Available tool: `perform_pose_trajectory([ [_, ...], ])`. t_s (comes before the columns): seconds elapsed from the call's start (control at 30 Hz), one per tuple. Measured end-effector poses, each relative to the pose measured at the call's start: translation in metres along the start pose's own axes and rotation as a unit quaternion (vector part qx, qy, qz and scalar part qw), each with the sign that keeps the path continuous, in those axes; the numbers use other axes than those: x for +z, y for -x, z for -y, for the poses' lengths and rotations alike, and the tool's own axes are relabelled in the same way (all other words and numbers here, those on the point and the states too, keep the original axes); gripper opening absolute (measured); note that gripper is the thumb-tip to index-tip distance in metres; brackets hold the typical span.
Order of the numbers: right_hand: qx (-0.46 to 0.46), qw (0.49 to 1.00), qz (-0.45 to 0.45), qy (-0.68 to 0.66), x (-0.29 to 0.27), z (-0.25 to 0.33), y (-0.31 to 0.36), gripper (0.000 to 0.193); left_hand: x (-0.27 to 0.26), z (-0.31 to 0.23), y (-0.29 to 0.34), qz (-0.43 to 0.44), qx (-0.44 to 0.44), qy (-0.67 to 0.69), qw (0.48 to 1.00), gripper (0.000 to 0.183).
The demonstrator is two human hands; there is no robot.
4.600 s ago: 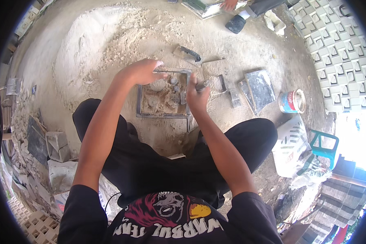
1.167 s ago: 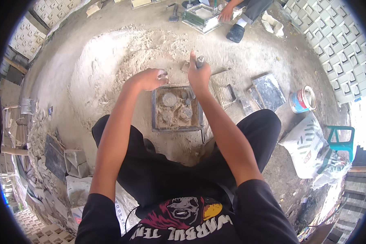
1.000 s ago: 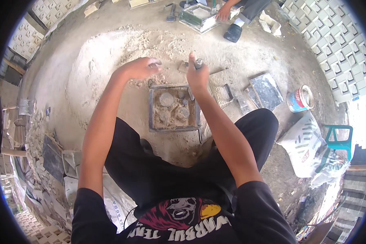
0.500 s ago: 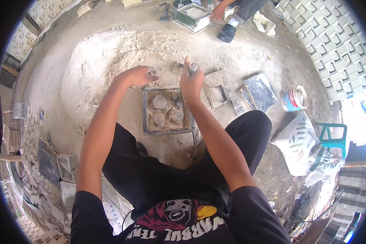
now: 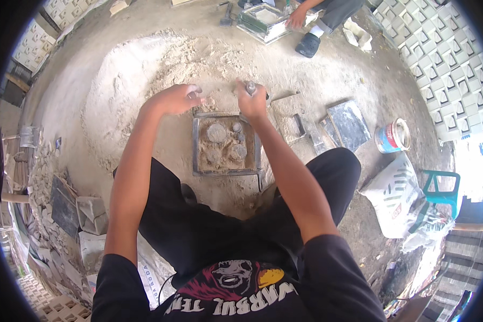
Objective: The person uses a wooden mold and a small metal tool to form bricks from a pile of sandy material on the ground, pressing the material into the mold by hand and smoothing it.
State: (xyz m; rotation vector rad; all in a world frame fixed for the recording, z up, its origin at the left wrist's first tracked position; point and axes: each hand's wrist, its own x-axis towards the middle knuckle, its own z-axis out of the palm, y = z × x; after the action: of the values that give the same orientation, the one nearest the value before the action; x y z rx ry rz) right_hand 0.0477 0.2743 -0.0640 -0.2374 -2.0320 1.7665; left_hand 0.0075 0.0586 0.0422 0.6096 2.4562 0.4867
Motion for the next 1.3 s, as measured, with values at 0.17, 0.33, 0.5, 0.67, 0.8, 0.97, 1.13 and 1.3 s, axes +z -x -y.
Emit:
perform_pose_trajectory([
  [0.17, 0.017, 0.989, 0.106, -0.097, -0.011, -0.007, 0.003, 0.018, 0.008, 0.025, -0.005, -0.012, -0.005, -0.025, 1.000, 0.065],
  [0.33, 0.007, 0.982, 0.125, -0.138, -0.032, -0.016, -0.007, 0.028, 0.012, 0.023, -0.003, -0.015, 0.002, 0.016, 1.000, 0.065],
  [0.5, 0.093, 0.965, 0.055, -0.241, -0.033, 0.009, -0.011, 0.045, 0.020, 0.027, -0.001, -0.023, -0.010, 0.000, 1.000, 0.065],
  [0.67, 0.023, 0.985, -0.047, -0.164, -0.010, 0.005, 0.008, 0.035, 0.024, 0.025, -0.007, -0.023, -0.008, -0.007, 1.000, 0.064],
  [0.8, -0.019, 0.998, 0.023, -0.050, -0.029, 0.006, 0.011, 0.028, 0.021, 0.012, -0.003, -0.014, -0.028, -0.045, 0.999, 0.064],
  [0.97, 0.024, 0.996, 0.009, -0.083, -0.013, 0.003, 0.004, 0.024, 0.020, 0.017, 0.005, -0.030, -0.015, -0.032, 0.999, 0.062],
  [1.13, 0.027, 0.993, -0.083, -0.086, -0.009, -0.016, 0.005, 0.030, 0.024, 0.017, 0.003, -0.021, -0.006, -0.004, 1.000, 0.062],
  [1.3, 0.081, 0.993, -0.068, -0.047, -0.017, -0.012, 0.006, 0.037, 0.027, 0.010, 0.002, -0.027, -0.003, -0.025, 0.999, 0.062],
])
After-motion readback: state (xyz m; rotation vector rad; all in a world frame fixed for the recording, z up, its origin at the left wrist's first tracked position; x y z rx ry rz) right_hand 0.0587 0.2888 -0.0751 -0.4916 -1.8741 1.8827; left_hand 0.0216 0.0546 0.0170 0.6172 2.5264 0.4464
